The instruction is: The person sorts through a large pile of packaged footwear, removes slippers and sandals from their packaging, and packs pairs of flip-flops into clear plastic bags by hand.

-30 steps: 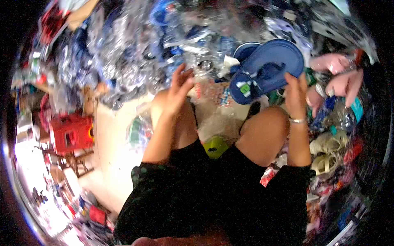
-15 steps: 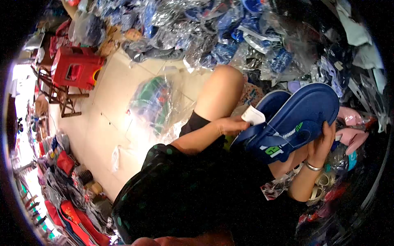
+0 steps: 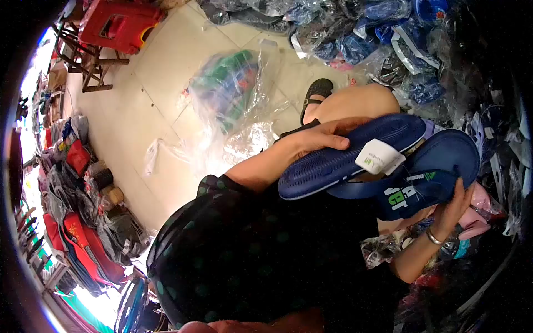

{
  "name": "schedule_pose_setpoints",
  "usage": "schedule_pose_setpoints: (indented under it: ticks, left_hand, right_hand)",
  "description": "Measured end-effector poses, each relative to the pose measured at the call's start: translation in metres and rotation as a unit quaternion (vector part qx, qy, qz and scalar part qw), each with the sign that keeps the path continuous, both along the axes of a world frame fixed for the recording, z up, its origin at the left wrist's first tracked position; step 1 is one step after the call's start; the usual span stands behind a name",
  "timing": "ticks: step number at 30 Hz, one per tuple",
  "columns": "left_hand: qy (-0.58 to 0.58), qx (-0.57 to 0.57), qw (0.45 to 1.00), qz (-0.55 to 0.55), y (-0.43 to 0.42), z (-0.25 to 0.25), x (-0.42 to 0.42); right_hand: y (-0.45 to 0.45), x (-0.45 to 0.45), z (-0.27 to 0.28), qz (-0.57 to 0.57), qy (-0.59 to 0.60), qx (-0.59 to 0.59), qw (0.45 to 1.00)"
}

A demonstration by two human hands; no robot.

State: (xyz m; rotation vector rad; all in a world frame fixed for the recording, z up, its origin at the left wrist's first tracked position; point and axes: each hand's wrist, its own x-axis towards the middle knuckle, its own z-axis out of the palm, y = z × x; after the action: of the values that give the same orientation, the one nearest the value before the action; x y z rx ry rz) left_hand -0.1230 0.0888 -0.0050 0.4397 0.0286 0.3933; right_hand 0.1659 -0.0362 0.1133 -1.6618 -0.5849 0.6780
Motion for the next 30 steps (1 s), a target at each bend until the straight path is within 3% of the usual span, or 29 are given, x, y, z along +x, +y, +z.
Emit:
schedule_pose_setpoints:
  ticks: [4,8,9,10,11,12,13,15,16,19,21,25,26,29,30]
  left_hand:
    - [0.089,-0.150,0.984,0.043,0.009,0.005,-0.017]
    - [0.077,-0.118,0.984,0.108,0.007,0.004,-0.014]
    - [0.075,-0.120,0.984,0.110,0.007,0.003,-0.013]
    - [0.088,-0.129,0.979,0.129,0.008,0.003,-0.014]
    - [0.104,-0.140,0.973,0.150,0.008,0.001,-0.017]
    - [0.108,-0.143,0.971,0.158,0.007,-0.004,-0.018]
    - [0.103,-0.157,0.970,0.153,0.003,-0.010,-0.017]
    - [0.114,-0.172,0.971,0.122,-0.002,-0.015,-0.016]
    - [0.122,-0.162,0.972,0.122,-0.006,-0.016,-0.012]
    - [0.121,-0.150,0.975,0.108,-0.012,-0.011,-0.002]
    - [0.108,-0.149,0.979,0.082,-0.015,-0.006,0.002]
    - [0.093,-0.158,0.982,0.054,-0.008,0.011,0.006]
    - [0.114,-0.158,0.979,0.052,-0.008,0.014,0.006]
    - [0.214,-0.002,0.969,0.126,0.006,0.025,0.000]
    - [0.255,0.069,0.954,0.142,0.012,0.019,-0.002]
  right_hand:
    - [0.012,-0.010,-0.008,0.052,-0.045,-0.072,0.995]
    - [0.026,-0.030,-0.048,0.032,0.264,-0.016,0.964]
    - [0.023,-0.043,-0.064,0.113,0.324,-0.006,0.939]
    - [0.021,-0.057,-0.078,0.126,0.240,-0.085,0.959]
    - [0.017,-0.080,-0.093,-0.002,0.223,-0.115,0.968]
    - [0.013,-0.093,-0.098,-0.048,0.303,-0.099,0.947]
    - [0.015,-0.118,-0.083,-0.058,0.372,-0.085,0.922]
    - [-0.046,-0.090,-0.144,-0.010,0.303,-0.076,0.950]
    - [-0.076,-0.076,-0.163,0.021,0.343,-0.081,0.936]
    - [-0.074,-0.099,-0.140,0.013,0.465,-0.036,0.885]
    - [-0.053,-0.128,-0.101,-0.091,0.439,-0.069,0.891]
    - [-0.167,-0.051,-0.222,0.036,0.482,-0.014,0.876]
    - [-0.191,-0.037,-0.265,-0.057,0.540,-0.014,0.840]
    - [-0.067,-0.094,-0.116,0.001,0.418,-0.007,0.908]
    - [-0.050,-0.095,-0.099,-0.024,0.325,0.020,0.945]
